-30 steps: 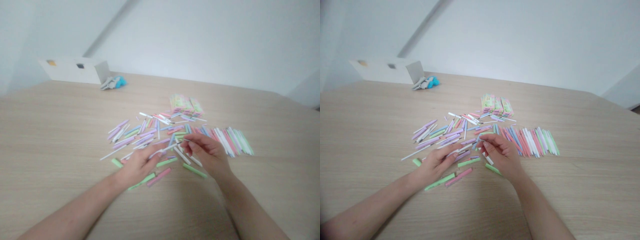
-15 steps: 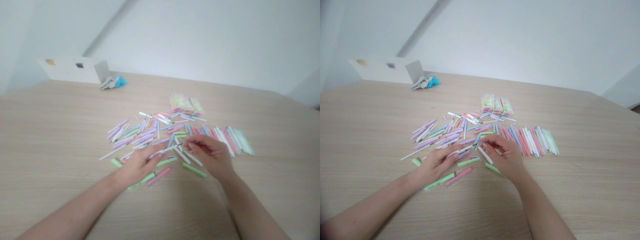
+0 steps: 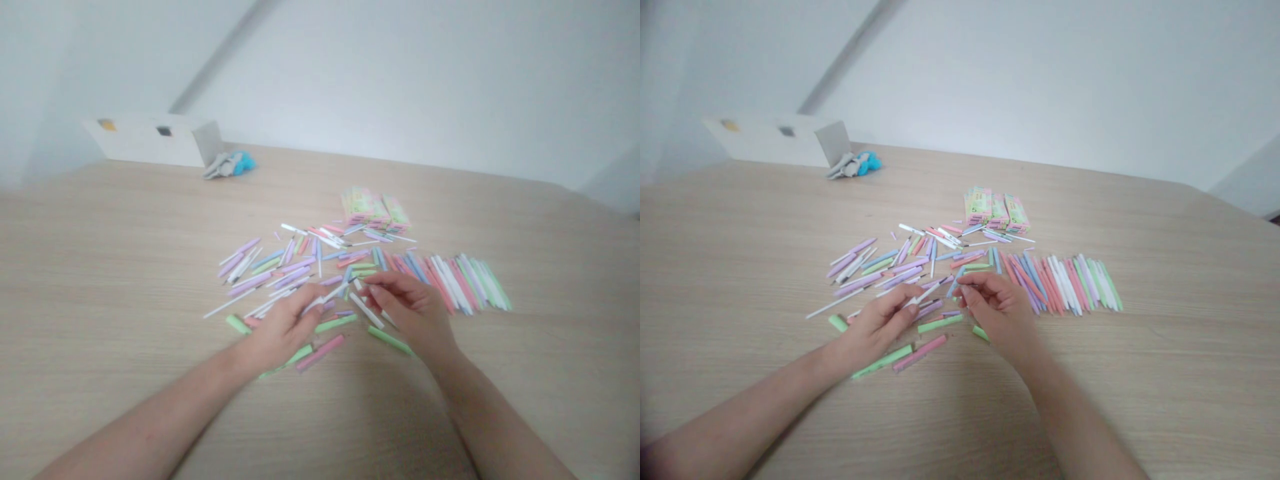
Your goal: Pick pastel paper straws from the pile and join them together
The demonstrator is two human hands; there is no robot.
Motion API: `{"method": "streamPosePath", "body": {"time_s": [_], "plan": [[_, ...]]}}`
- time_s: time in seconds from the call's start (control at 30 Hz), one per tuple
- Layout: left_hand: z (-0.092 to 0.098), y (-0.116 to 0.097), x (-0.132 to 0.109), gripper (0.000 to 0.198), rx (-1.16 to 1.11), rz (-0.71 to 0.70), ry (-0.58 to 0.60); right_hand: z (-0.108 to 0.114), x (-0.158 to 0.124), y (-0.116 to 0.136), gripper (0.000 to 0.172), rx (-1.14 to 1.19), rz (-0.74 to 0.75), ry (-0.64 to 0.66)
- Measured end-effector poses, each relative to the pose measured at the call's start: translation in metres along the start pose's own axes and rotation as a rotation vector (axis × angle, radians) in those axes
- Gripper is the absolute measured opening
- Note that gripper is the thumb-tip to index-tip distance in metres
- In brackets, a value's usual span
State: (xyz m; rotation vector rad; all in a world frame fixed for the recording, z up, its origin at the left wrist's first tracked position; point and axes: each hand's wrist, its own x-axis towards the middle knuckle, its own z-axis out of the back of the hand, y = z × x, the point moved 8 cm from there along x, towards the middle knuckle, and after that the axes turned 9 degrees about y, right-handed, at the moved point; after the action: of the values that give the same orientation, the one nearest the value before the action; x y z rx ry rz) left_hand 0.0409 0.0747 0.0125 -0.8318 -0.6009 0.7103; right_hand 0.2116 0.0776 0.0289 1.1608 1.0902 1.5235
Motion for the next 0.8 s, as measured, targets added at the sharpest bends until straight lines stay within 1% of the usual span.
{"method": "streamPosePath", "body": {"time_s": [0.1,0.2,0.27,0.33,0.43,0.53,0.63,0.73,0.8], "plan": [[0.000,0.001,0.000,0.020,-0.043,0.019,-0.017,-0.019,-0.001,-0.005,0.013,0.010,-0.036,0.102],[-0.002,0.000,0.001,0.020,-0.086,-0.008,-0.017,-0.038,-0.003,-0.010,0.013,0.034,-0.054,0.193],[-0.004,0.001,0.001,0.021,-0.094,-0.025,-0.006,-0.048,-0.005,-0.015,0.013,0.055,-0.062,0.234],[-0.006,0.003,0.001,0.021,-0.086,-0.022,0.010,-0.054,-0.006,-0.021,0.012,0.074,-0.083,0.249],[-0.008,0.007,0.000,0.021,-0.076,-0.001,0.015,-0.055,-0.006,-0.027,0.008,0.093,-0.107,0.253],[-0.007,0.007,-0.001,0.022,-0.071,-0.001,0.003,-0.053,-0.006,-0.027,0.006,0.074,-0.104,0.252],[-0.006,0.004,-0.001,0.023,-0.061,-0.008,0.009,-0.047,-0.004,-0.020,0.007,0.043,-0.089,0.220],[-0.004,0.002,-0.001,0.025,-0.043,-0.006,-0.009,-0.037,-0.001,-0.013,0.007,0.022,-0.081,0.175],[-0.003,0.000,0.000,0.027,-0.041,-0.017,-0.012,-0.030,0.000,-0.009,0.006,0.024,-0.052,0.143]]}}
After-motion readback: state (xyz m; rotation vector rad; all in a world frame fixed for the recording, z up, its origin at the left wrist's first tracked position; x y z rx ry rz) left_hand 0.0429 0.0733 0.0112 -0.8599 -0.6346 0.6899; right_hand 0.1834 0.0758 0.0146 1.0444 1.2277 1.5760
